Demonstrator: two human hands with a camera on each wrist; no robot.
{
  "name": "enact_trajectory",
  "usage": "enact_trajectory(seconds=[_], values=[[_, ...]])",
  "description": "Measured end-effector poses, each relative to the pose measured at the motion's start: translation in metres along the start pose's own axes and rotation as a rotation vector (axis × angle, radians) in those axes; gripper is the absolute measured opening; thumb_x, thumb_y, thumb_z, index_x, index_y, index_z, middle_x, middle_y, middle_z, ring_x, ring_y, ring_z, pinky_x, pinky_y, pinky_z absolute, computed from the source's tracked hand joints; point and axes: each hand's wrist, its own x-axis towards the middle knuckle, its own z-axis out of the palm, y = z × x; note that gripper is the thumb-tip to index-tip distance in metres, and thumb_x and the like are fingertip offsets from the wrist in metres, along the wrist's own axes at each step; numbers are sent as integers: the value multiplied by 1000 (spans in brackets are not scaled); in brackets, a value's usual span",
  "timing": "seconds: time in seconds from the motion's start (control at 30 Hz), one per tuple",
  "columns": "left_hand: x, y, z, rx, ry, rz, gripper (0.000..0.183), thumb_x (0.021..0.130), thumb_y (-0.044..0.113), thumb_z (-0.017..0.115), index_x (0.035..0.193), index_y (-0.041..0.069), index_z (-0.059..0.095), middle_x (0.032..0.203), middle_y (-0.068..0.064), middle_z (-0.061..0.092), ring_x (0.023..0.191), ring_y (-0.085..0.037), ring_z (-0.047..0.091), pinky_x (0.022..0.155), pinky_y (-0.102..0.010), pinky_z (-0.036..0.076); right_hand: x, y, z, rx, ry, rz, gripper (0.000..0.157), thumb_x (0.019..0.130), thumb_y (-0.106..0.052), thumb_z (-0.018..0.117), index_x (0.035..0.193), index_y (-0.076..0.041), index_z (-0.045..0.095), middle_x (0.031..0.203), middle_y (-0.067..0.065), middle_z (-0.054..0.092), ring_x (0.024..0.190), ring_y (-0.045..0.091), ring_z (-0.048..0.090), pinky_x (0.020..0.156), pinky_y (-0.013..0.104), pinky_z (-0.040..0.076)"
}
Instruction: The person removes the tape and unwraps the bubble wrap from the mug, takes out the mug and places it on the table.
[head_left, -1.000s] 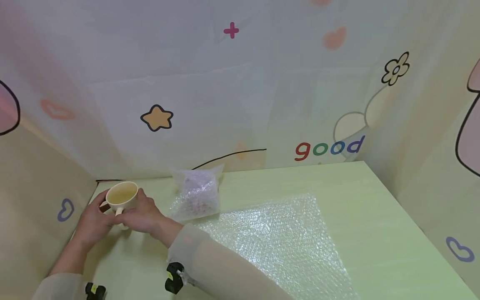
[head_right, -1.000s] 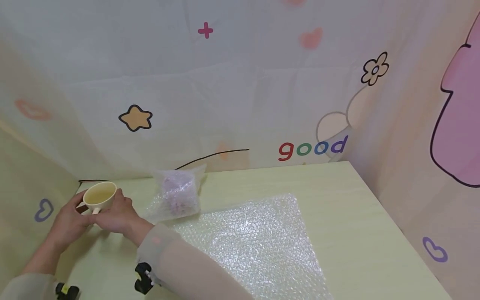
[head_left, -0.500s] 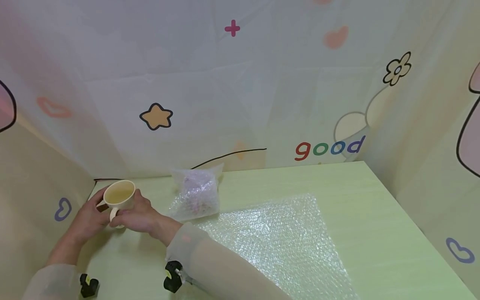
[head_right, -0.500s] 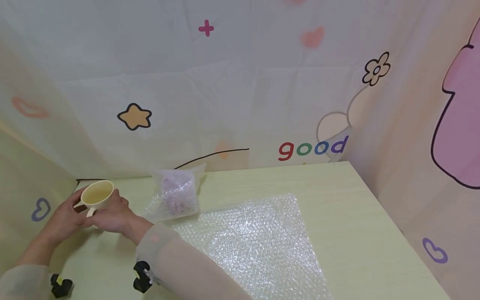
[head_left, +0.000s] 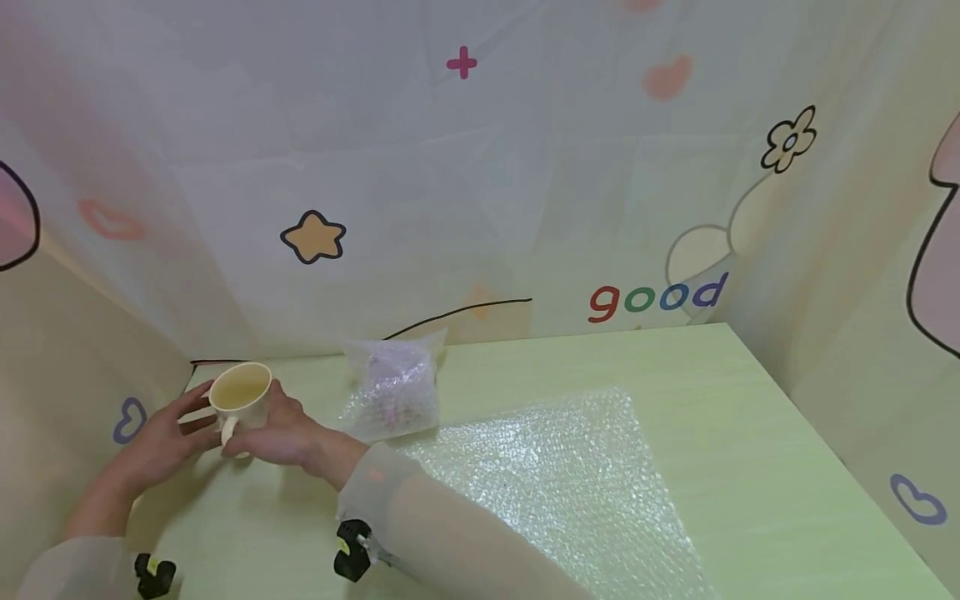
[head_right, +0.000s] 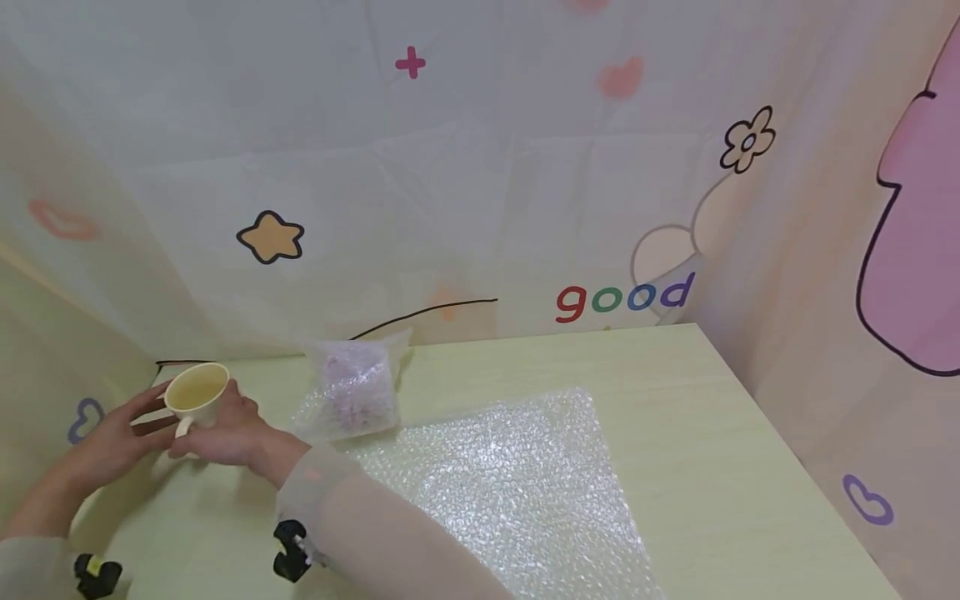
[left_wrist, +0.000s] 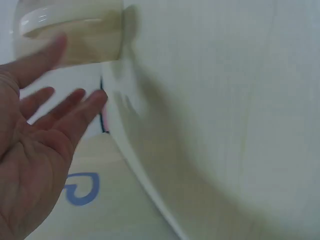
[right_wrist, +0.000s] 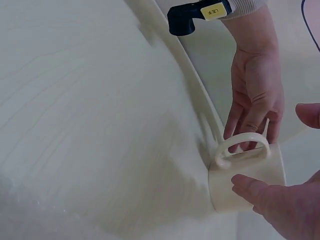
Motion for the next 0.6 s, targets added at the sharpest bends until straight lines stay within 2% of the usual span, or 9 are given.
enact_trajectory(seconds=[0.13,0.23,0.3,0.37,0.4,0.47,0.6], values=[[-8,4,-8,67,45,-17,83,103,15,65,160,-10,11,150,-46,36,132,-65,44,76,-2,41,-7,-5,-5,-54,-7,-21,90,77,-25,85,153,-24,38,132,1,55,114,11,53,93,29,48],[-14,10,-14,96,110,-30,78,105,20,61,160,-11,14,148,-45,39,131,-67,43,73,1,35,-12,-8,-10,-88,-21,-37,91,78,-26,86,155,-26,37,135,0,54,116,10,54,94,28,49],[-19,16,-18,105,142,-49,77,107,26,57,160,-9,14,150,-44,38,132,-67,42,86,-11,48,-17,-11,-15,-106,-36,-41,92,79,-27,85,156,-26,36,139,0,53,119,9,54,96,28,49],[-23,25,-21,113,176,-59,77,108,32,54,161,-8,15,151,-44,38,132,-67,41,99,-37,54,-22,-15,-20,-120,-48,-41,93,80,-28,85,159,-26,35,144,0,52,124,10,54,100,29,49],[-25,31,-22,111,190,-61,77,109,34,53,161,-7,14,152,-43,37,132,-68,41,103,-52,51,-24,-16,-24,-126,-53,-42,93,81,-29,84,159,-26,35,146,0,51,125,10,54,101,28,49],[-27,43,-23,108,211,-67,77,109,35,51,162,-6,14,154,-43,35,134,-67,38,99,-76,39,-29,-19,-31,-120,-66,-60,89,82,-28,84,158,-26,38,145,0,52,123,8,54,101,27,49],[-30,69,-23,96,240,-56,77,109,39,51,164,-2,15,157,-40,34,138,-65,35,103,-76,37,-37,-22,-46,-49,-123,-118,75,83,-23,82,150,-25,47,126,-4,61,107,5,58,93,25,49]])
